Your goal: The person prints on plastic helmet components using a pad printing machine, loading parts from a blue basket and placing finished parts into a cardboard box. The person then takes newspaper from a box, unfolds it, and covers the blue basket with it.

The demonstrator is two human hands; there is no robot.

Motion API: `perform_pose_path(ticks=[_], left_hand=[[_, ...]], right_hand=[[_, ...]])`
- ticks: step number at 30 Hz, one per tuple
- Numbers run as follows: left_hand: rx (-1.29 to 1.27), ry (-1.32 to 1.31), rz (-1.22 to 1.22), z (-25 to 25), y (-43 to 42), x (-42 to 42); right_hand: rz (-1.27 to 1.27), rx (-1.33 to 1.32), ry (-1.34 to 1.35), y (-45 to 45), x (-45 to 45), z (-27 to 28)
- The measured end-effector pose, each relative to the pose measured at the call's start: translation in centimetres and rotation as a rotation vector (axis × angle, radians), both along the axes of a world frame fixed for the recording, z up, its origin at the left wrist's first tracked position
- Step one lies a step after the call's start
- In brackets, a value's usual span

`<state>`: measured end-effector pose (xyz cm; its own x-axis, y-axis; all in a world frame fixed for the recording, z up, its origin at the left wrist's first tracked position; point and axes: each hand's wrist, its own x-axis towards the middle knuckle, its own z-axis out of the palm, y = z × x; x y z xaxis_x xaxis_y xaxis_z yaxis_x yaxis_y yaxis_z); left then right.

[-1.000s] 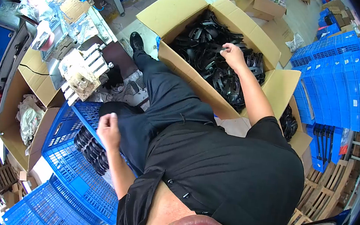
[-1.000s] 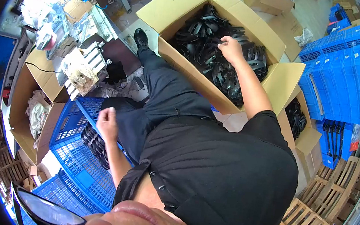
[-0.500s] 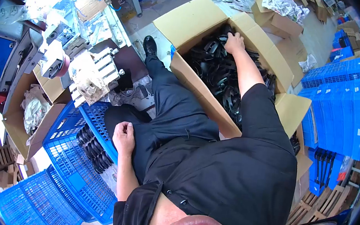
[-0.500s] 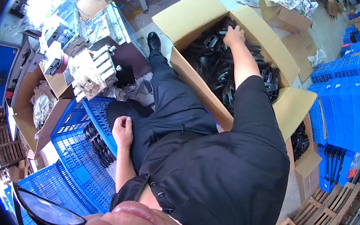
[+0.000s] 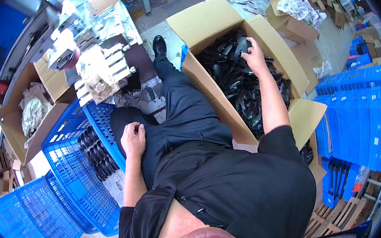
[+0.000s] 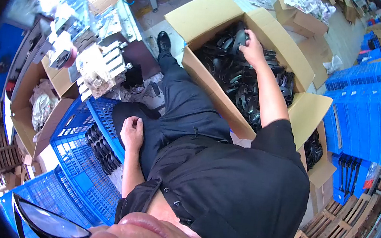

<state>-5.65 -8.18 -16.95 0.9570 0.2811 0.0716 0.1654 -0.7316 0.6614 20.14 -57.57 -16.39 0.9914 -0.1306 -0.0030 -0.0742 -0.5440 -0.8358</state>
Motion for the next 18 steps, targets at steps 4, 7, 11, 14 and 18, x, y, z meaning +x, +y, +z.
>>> perform_pose_path(ticks=[4,7,11,14,18], left_hand=[[-0.162,-0.004,0.015,0.8,1.0,0.5],[-0.185,-0.268,0.076,7.1,0.8,1.7],[-0.015,-0.600,0.152,14.5,2.4,5.1],[0.272,-0.600,0.197,18.1,3.5,8.5],[0.228,-0.608,0.208,19.4,4.2,9.7]], right_hand=[[0.094,0.593,0.096,5.6,-3.6,4.3],[0.244,0.811,0.159,11.7,-5.4,7.6],[0.451,0.925,0.164,19.4,-6.3,10.2],[0.514,0.916,0.240,24.8,-7.1,13.5],[0.611,0.975,0.227,30.4,-7.0,15.8]])
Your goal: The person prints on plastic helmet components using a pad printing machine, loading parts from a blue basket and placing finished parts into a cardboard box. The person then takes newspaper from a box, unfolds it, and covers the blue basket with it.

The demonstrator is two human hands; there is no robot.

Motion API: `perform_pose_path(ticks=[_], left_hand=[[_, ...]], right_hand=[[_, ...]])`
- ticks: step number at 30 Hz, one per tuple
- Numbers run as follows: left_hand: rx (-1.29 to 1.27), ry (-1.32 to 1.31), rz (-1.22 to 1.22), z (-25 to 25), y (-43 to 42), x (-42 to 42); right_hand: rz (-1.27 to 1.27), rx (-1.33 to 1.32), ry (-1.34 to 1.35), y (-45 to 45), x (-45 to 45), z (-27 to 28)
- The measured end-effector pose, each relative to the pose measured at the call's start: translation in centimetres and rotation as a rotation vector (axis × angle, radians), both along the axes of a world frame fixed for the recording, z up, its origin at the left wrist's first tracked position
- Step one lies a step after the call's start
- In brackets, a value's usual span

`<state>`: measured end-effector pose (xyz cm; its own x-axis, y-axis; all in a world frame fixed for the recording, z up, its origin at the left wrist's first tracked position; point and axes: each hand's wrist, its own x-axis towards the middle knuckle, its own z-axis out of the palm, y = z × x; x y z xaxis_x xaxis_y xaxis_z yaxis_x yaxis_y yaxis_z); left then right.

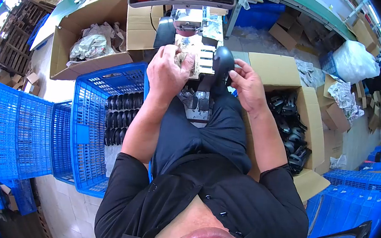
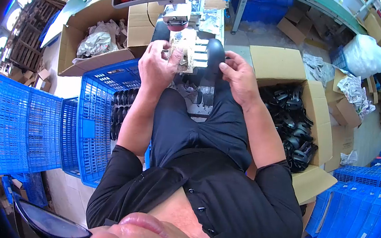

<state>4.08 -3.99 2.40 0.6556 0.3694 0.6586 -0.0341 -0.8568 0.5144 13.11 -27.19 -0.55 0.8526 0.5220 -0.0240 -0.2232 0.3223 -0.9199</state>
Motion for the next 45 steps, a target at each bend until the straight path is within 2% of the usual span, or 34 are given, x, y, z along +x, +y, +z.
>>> perform_pose_path(ticks=[4,7,12,14,17,23,25,28,31,34,37,38,39,41,43,45], left_hand=[[-0.195,-0.009,-0.081,-2.9,-0.4,-2.3],[-0.309,0.099,-0.120,-7.0,-0.2,-4.9],[-0.271,0.500,-0.083,-14.5,0.3,-9.4],[-0.241,0.560,-0.069,-17.6,0.2,-10.3],[-0.192,0.587,-0.065,-19.5,-0.3,-10.9],[-0.144,0.575,-0.050,-20.0,-0.4,-10.5],[-0.155,0.565,-0.052,-19.7,-0.4,-10.6],[-0.165,0.569,-0.052,-19.5,-0.4,-10.7],[-0.172,0.552,-0.043,-19.7,-0.4,-10.7],[-0.176,0.525,-0.027,-19.9,-0.4,-10.9],[-0.097,0.507,-0.049,-21.0,-0.6,-10.3],[-0.106,0.499,-0.065,-21.1,-0.7,-10.3],[-0.135,0.534,-0.043,-21.0,-1.1,-10.3],[-0.163,0.505,-0.091,-21.4,-1.0,-10.4],[-0.176,0.543,-0.074,-21.0,-1.0,-10.3],[-0.141,0.556,-0.077,-20.7,-1.3,-10.1]], right_hand=[[-0.020,0.023,-0.039,3.0,1.0,0.6],[-0.188,0.085,-0.013,3.2,1.5,1.2],[-0.150,0.058,0.036,2.7,1.1,-0.3],[-0.119,0.045,0.055,3.0,0.9,-1.2],[-0.103,0.040,0.054,4.1,0.8,-1.3],[-0.008,0.080,-0.054,8.2,1.2,-0.1],[0.023,-0.014,-0.136,9.9,1.9,-0.6],[-0.091,-0.286,-0.303,12.0,2.0,-1.2],[-0.107,-0.245,-0.274,11.9,0.9,-0.4],[-0.130,-0.257,-0.384,11.6,0.8,-3.0],[-0.153,-0.341,-0.430,7.9,-0.9,-4.1],[-0.120,-0.302,-0.387,6.2,-1.8,-4.5],[-0.147,-0.415,-0.439,4.2,-2.6,-4.5],[-0.163,-0.457,-0.395,0.1,-3.5,-5.9],[-0.262,-0.491,-0.344,-4.2,-2.9,-9.3],[-0.461,-0.657,-0.362,-9.4,-2.3,-11.6]])
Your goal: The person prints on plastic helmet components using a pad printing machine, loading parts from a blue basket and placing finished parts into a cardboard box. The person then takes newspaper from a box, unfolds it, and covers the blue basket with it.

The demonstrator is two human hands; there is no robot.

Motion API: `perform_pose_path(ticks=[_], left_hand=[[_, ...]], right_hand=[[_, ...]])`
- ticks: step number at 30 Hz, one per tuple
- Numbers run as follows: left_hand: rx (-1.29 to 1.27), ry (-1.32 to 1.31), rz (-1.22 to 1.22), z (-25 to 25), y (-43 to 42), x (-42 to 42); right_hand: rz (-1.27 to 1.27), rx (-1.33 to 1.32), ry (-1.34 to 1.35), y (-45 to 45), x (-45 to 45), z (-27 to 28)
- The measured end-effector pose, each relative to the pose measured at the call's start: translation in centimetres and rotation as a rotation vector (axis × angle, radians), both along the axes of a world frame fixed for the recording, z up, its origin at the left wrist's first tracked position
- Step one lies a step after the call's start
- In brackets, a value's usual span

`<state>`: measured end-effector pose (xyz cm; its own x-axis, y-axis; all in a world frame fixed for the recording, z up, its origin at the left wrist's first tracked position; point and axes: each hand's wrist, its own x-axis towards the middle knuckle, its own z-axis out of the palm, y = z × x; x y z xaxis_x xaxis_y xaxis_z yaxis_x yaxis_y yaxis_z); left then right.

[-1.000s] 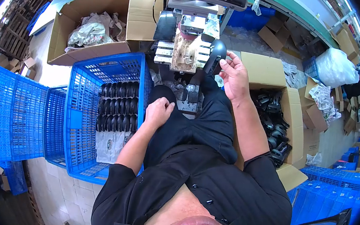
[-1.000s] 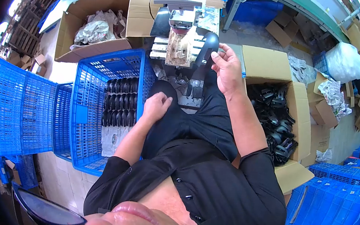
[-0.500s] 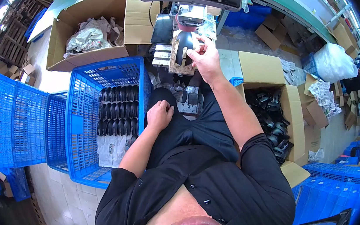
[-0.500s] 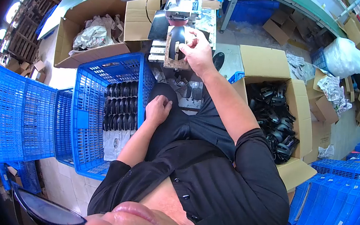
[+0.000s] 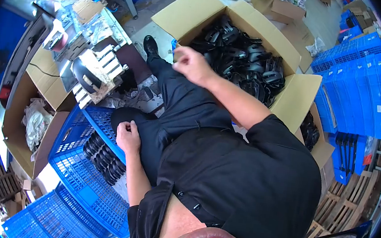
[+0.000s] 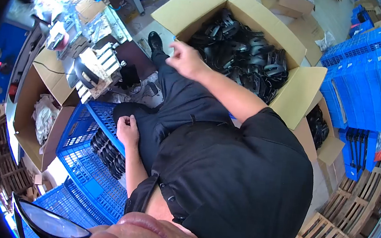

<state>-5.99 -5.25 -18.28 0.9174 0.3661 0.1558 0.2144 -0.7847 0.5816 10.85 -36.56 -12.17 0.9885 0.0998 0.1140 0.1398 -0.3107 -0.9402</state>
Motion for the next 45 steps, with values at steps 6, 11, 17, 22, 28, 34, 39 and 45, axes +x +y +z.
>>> perform_pose_path(ticks=[6,11,17,22,28,34,39,45], left_hand=[[0.039,0.013,-0.004,-0.1,-0.5,0.5],[0.055,0.026,0.007,-0.1,-0.9,0.9],[0.082,0.038,0.018,0.3,-1.1,1.2],[0.094,0.001,0.030,-0.1,-0.4,1.0],[0.063,0.016,0.049,0.6,-0.4,0.7],[0.045,0.009,0.051,1.0,-0.2,0.4],[-0.096,0.031,0.060,2.1,0.7,0.3],[-0.272,-0.266,0.081,10.5,1.4,2.3]], right_hand=[[-0.551,-0.406,0.077,-16.5,5.0,-6.8],[-0.814,0.094,0.623,-23.0,10.6,-9.6],[-0.897,0.442,0.608,-23.8,16.1,-15.5],[-0.849,0.457,0.547,-22.9,15.6,-16.0],[-0.689,0.340,0.580,-20.8,11.3,-13.5],[-0.280,0.228,0.591,-18.1,7.0,-9.2],[-0.374,-0.207,0.367,-17.2,4.9,-7.3],[-0.371,-0.236,0.151,-14.9,2.8,-1.8]])
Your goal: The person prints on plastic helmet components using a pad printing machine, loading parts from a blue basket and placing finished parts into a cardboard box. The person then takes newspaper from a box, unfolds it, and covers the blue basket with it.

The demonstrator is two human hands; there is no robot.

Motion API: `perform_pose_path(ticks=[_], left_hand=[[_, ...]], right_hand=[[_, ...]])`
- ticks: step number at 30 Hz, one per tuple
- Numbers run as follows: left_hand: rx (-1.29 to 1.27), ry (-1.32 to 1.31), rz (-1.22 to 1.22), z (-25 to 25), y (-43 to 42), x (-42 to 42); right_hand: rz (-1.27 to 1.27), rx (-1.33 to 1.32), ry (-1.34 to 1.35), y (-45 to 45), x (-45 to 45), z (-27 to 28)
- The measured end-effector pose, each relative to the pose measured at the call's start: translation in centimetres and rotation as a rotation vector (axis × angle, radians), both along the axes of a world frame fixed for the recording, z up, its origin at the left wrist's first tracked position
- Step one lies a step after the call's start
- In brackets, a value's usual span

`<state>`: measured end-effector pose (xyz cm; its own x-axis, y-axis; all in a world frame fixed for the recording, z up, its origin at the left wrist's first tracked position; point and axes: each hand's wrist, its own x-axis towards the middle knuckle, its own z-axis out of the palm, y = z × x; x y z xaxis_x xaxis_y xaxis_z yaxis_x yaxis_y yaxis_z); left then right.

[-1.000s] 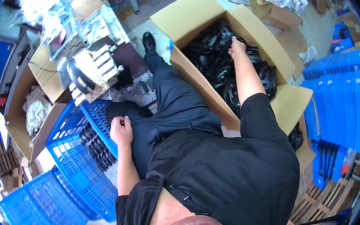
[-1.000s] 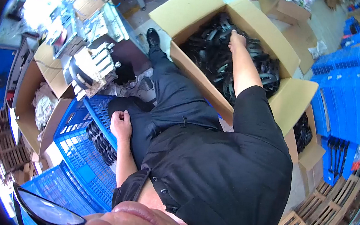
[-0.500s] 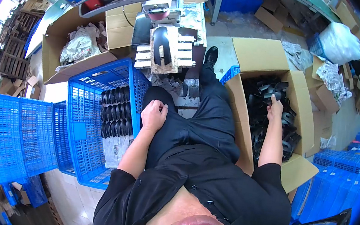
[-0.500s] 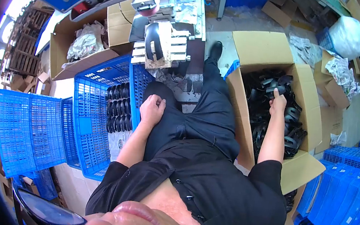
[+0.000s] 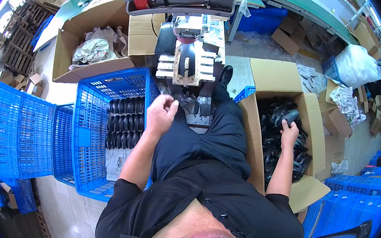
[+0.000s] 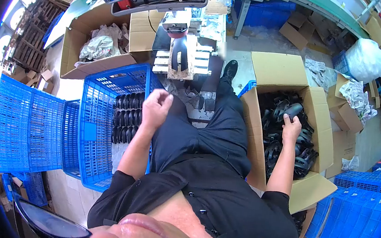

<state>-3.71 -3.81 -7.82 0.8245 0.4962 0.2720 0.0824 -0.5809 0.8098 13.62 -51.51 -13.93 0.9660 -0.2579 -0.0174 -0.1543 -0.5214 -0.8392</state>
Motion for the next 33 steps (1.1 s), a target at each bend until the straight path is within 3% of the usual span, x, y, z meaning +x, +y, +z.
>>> perform_pose_path(ticks=[2,6,9,11,13,15,17,20,26,33], left_hand=[[0.055,-0.157,0.019,2.7,0.2,1.5],[0.151,-0.293,-0.005,6.0,0.0,4.2],[-0.006,-0.282,-0.101,8.2,-2.9,4.3],[-0.116,-0.155,-0.235,7.1,-4.8,4.1],[-0.066,-0.063,-0.303,7.4,-6.7,3.6],[-0.546,0.061,-0.461,6.0,-7.6,3.4],[-0.638,0.296,-0.571,5.2,-6.7,3.2],[-0.569,0.168,-0.486,5.5,-7.6,2.4],[-0.434,0.193,-0.471,4.8,-7.3,2.4],[-0.465,0.213,-0.482,4.7,-7.5,2.4]], right_hand=[[0.095,0.288,-0.033,1.4,-0.1,1.0],[0.321,0.381,0.024,7.3,-1.8,5.7],[0.530,0.503,0.133,11.8,-4.1,6.9],[0.641,0.572,0.199,15.1,-6.5,8.3],[0.842,0.427,0.185,16.8,-7.8,7.5],[0.945,0.611,0.267,18.3,-9.4,7.6],[0.954,0.655,0.287,19.1,-10.0,6.9],[0.957,0.599,0.315,19.2,-10.2,6.0],[0.916,0.698,0.313,19.5,-10.8,5.9],[0.845,0.658,0.248,19.0,-11.2,6.8]])
